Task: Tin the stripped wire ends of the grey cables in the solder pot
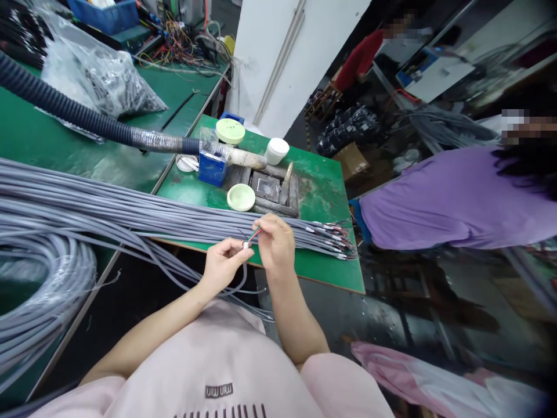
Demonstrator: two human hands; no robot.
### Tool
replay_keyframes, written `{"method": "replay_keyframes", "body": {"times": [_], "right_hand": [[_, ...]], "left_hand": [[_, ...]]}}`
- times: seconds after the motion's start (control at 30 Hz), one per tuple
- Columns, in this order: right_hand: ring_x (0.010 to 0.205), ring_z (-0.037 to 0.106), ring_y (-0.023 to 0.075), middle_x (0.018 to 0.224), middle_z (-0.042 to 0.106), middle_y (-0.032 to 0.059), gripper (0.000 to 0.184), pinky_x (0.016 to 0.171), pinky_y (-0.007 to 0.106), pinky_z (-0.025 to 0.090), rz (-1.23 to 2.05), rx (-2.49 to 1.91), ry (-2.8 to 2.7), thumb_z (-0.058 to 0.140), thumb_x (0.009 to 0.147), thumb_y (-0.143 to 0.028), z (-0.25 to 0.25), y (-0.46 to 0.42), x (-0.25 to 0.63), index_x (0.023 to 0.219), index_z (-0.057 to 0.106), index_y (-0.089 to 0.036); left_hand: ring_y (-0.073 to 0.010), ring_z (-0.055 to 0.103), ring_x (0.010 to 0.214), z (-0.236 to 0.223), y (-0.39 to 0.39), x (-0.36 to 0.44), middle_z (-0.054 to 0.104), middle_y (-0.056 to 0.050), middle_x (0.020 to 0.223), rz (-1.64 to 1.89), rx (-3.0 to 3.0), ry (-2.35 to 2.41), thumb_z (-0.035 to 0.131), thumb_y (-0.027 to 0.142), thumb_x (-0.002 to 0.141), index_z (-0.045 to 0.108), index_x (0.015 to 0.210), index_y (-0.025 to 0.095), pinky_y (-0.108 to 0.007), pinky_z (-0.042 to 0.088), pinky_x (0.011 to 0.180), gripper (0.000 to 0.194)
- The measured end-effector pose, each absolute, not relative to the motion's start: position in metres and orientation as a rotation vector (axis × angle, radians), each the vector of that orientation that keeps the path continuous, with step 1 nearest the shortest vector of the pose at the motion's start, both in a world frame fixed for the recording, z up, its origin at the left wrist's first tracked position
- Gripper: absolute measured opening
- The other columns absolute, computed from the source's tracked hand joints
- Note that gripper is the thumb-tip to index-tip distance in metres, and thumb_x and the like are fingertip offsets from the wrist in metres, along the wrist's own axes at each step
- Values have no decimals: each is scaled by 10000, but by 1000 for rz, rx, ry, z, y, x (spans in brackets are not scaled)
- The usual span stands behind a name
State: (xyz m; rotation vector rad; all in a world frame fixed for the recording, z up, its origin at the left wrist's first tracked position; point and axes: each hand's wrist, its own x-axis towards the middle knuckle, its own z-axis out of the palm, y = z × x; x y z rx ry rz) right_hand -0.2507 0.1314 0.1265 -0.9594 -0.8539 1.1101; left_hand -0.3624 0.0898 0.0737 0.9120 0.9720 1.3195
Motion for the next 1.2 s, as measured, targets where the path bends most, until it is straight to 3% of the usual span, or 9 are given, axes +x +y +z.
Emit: {"method": "replay_keyframes", "body": {"times": [0.2,0.3,0.4,0.53,0.7,0.93,1.1,1.2], "right_hand": [[555,474,83,563,537,-50,105,583,219,425,954,-940,-874,660,667,-214,133,142,-205,568,628,-200],[600,516,101,622,602,-24,24,594,237,430,1309,-1051,-1278,735,667,-200,128,133,-200,685,722,-191],[582,510,103,643,617,-21,226,568,242,426,1679,-973,-1408,793,651,-264,122,129,-208,867,763,-205],[619,563,122,744,693,18,259,568,247,452,1719,-886,-1383,814,643,-314,123,135,-221,880,778,-217],[526,524,100,635,670,11,123,502,231,435,1487,-961,-1286,807,640,-327,120,136,-239,675,772,-214],[550,571,127,622,663,-9,37,523,260,471,1038,-1061,-1266,749,723,-275,105,118,-241,736,770,-248],[881,650,194,936,737,28,250,804,392,538,509,-940,-1779,589,864,-167,113,104,-222,1026,726,-299],[1139,578,228,1199,675,49,329,927,447,510,310,-767,-2123,562,871,-151,114,99,-217,1136,675,-310]], "left_hand": [[-64,505,521,65,86,-373,692,-21,713,1235,754,1004,808,312,599,650,633,138,-193,413,511,238],[-82,544,524,58,86,-378,702,-39,696,1134,741,873,805,339,627,693,706,135,-199,434,508,245],[-102,571,536,54,85,-379,704,-52,661,1037,749,741,801,373,653,724,778,131,-209,447,512,283],[-94,562,516,56,82,-380,708,-57,651,983,749,669,811,379,656,740,793,129,-206,448,507,294],[-95,577,514,61,82,-381,708,-58,634,1039,665,652,837,376,624,749,771,128,-193,458,494,301],[-59,560,438,75,91,-381,690,-36,596,1079,361,585,880,380,552,733,753,108,-140,464,436,368],[-87,633,526,81,99,-381,702,-30,630,1090,210,529,888,304,549,723,791,108,-129,515,467,353],[-73,634,542,85,104,-380,701,-19,657,1094,185,478,883,300,571,719,811,102,-115,528,492,352]]}}
